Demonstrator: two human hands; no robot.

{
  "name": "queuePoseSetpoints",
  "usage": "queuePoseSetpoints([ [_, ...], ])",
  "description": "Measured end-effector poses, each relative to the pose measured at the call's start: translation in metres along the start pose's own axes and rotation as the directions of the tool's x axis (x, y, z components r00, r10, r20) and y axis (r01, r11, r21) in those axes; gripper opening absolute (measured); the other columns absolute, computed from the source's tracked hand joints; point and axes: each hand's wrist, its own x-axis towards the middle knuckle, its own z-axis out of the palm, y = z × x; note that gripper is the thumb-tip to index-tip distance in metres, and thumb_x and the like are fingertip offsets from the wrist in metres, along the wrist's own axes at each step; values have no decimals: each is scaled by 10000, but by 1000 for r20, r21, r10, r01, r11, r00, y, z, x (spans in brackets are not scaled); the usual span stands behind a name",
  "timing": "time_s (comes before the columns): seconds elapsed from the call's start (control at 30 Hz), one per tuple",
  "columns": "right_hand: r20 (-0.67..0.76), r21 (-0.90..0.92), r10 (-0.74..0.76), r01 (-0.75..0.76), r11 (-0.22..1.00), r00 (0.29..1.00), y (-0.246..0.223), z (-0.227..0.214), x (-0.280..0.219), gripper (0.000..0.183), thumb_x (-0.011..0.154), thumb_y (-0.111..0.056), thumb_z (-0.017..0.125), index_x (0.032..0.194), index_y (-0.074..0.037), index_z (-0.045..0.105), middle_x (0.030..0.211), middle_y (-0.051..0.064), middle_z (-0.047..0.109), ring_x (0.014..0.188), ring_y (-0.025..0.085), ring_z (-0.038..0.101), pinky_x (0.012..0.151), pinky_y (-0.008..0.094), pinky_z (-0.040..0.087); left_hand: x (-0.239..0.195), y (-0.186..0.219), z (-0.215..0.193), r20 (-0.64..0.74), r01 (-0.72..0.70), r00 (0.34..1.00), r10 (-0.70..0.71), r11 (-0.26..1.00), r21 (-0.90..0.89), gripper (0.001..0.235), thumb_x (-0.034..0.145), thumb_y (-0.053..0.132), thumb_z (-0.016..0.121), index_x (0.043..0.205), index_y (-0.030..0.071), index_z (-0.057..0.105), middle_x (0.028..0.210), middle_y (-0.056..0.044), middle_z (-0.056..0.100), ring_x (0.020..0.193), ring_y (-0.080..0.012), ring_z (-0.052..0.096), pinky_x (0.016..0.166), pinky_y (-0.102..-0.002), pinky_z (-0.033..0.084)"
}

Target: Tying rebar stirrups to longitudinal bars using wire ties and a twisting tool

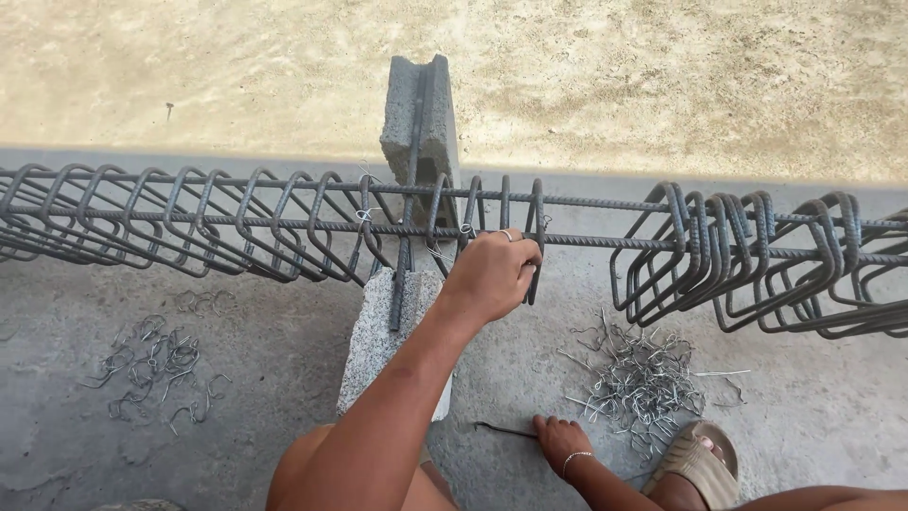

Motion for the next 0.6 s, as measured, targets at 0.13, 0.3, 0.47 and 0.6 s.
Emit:
queuePoseSetpoints([
  [0.13, 39, 43, 13, -15, 999, 999, -2, -10, -6, 248, 868, -157, 620, 1094, -107, 530, 1014, 133, 681, 912, 379, 681, 831, 467, 551, -4, 7, -6, 124, 141, 981, -146, 989, 52, 157, 896, 194, 673, 1013, 143, 764, 826, -121, 766, 649, -308, 722, 643, -463, 563],
  [0.3, 183, -153, -203, 232, 961, 962, -2, -88, 5, 179, 904, -187, 606, 1031, -113, 708, 1036, 103, 675, 883, 340, 671, 918, 511, 459, 1, 4, -12, 181, 179, 969, -170, 983, -37, 140, 875, 150, 670, 983, 138, 759, 877, -47, 797, 703, -252, 745, 678, -419, 562],
  [0.47, 313, 100, -284, 266, 959, 906, 18, -226, -28, 234, 876, -115, 590, 1096, -99, 670, 904, 91, 738, 824, 303, 746, 806, 467, 571, 2, -18, -6, 302, 58, 952, -45, 998, -34, 105, 902, 162, 693, 1003, 188, 684, 927, -93, 748, 927, -387, 722, 815, -524, 590],
  [0.6, 241, 275, -269, 200, 941, 933, 22, -388, -115, 251, 885, -259, 639, 1068, -107, 721, 852, 189, 746, 928, 424, 733, 846, 510, 550, 3, -30, 17, 225, -13, 974, 7, 1000, 22, 79, 919, 135, 671, 951, 206, 684, 886, -62, 738, 866, -349, 733, 782, -483, 603],
])
